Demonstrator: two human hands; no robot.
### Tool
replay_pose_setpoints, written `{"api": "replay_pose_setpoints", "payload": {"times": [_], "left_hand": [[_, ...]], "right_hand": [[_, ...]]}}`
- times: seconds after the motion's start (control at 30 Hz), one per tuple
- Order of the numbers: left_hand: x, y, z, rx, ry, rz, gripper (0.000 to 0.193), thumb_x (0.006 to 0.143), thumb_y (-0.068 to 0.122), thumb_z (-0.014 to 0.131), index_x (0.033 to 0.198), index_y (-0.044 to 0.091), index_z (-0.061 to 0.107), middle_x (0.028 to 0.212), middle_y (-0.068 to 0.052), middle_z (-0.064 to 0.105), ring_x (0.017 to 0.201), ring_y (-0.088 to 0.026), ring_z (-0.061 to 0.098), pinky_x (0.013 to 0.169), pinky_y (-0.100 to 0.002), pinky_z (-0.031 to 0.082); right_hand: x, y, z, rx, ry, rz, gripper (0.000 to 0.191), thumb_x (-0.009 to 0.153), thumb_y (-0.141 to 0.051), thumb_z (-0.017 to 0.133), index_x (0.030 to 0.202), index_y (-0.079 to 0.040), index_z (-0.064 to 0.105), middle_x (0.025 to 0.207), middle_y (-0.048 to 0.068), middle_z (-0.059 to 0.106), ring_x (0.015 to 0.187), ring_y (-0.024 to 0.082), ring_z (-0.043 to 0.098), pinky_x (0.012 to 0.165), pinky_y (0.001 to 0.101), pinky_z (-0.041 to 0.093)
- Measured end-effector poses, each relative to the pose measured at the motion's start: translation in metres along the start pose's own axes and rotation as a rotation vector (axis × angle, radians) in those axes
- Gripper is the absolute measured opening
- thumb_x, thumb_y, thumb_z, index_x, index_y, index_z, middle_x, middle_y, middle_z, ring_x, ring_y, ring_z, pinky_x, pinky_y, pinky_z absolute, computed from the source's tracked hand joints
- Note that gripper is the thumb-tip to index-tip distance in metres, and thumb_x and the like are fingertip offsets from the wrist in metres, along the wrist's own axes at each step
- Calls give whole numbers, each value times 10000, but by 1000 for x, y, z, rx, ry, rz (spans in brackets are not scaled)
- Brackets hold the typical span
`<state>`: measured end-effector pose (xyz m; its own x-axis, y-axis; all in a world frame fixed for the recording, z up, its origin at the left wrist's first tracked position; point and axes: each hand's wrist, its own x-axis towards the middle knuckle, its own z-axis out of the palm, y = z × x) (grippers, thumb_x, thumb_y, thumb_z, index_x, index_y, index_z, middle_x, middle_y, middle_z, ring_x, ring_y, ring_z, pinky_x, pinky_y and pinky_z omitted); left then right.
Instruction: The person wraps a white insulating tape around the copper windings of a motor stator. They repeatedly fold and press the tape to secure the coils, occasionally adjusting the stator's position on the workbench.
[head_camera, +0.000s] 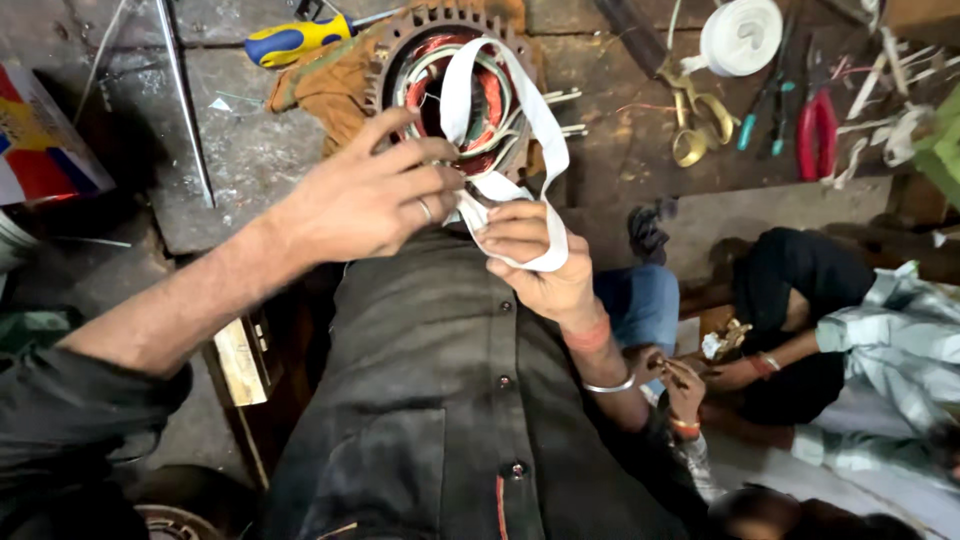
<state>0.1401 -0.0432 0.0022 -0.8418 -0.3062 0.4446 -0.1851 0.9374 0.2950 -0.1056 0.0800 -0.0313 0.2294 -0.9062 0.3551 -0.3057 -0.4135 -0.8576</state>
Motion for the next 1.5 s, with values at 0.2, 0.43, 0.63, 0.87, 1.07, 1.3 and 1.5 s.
{"api": "replay_pose_setpoints", "payload": {"times": [0.2, 0.43, 0.63, 0.87, 1.07, 1.3, 1.5], "left_hand": [[-19, -20, 11, -424, -42, 121, 234, 675, 179, 714, 854, 65, 614, 770, -75, 574, 1018, -311, 634, 1134, -591, 376], [-18, -10, 28, -63, -60, 114, 305, 893, 236, 764, 1161, 105, 701, 1025, -36, 612, 1065, -246, 595, 1091, -448, 419], [0, -15, 13, -48, -116, 28, 327, 720, 215, 708, 1034, 206, 799, 1282, -11, 630, 1273, -233, 534, 1087, -473, 380], [2, -29, 15, -118, -132, 129, 198, 807, 235, 731, 957, 144, 823, 1221, -1, 643, 1287, -242, 534, 1116, -445, 385], [-10, -33, 20, -313, -59, -1, 146, 932, 200, 703, 1053, 144, 761, 1162, 5, 638, 1283, -209, 548, 1134, -496, 374], [-33, -24, 29, 63, -14, 100, 174, 976, 241, 645, 1147, 233, 676, 1217, 62, 670, 1340, -159, 559, 1141, -484, 327], [-41, -35, 33, 117, 64, 149, 187, 982, 230, 683, 1169, 220, 699, 1153, 58, 671, 1225, -131, 590, 1139, -477, 291]], "right_hand": [[6, -6, 6, -118, -27, -79, 185, 883, -68, 835, 1041, -63, 739, 1066, 45, 740, 1149, 289, 694, 1092, 483, 499], [13, -5, 9, -98, -79, -63, 185, 876, -72, 850, 1026, -66, 743, 1046, 51, 741, 1104, 263, 728, 1102, 481, 496], [20, -4, 8, -88, -160, -81, 220, 846, -67, 887, 996, -71, 726, 1010, 46, 728, 1071, 259, 739, 1080, 478, 486], [29, 3, -4, -75, -243, -160, 267, 842, -62, 899, 1033, -49, 713, 1030, 77, 719, 1053, 282, 728, 1053, 495, 520], [31, 13, -5, 64, 24, -123, 335, 821, -93, 873, 1088, -13, 687, 1038, 134, 717, 1034, 325, 732, 983, 453, 597], [41, 12, 11, -253, -36, -205, 324, 812, -65, 941, 1047, -12, 725, 1062, 109, 726, 1084, 305, 670, 946, 423, 555], [43, 6, 15, -211, 24, -102, 170, 855, 48, 829, 991, 33, 729, 1028, 109, 741, 1020, 302, 727, 924, 418, 584]]}}
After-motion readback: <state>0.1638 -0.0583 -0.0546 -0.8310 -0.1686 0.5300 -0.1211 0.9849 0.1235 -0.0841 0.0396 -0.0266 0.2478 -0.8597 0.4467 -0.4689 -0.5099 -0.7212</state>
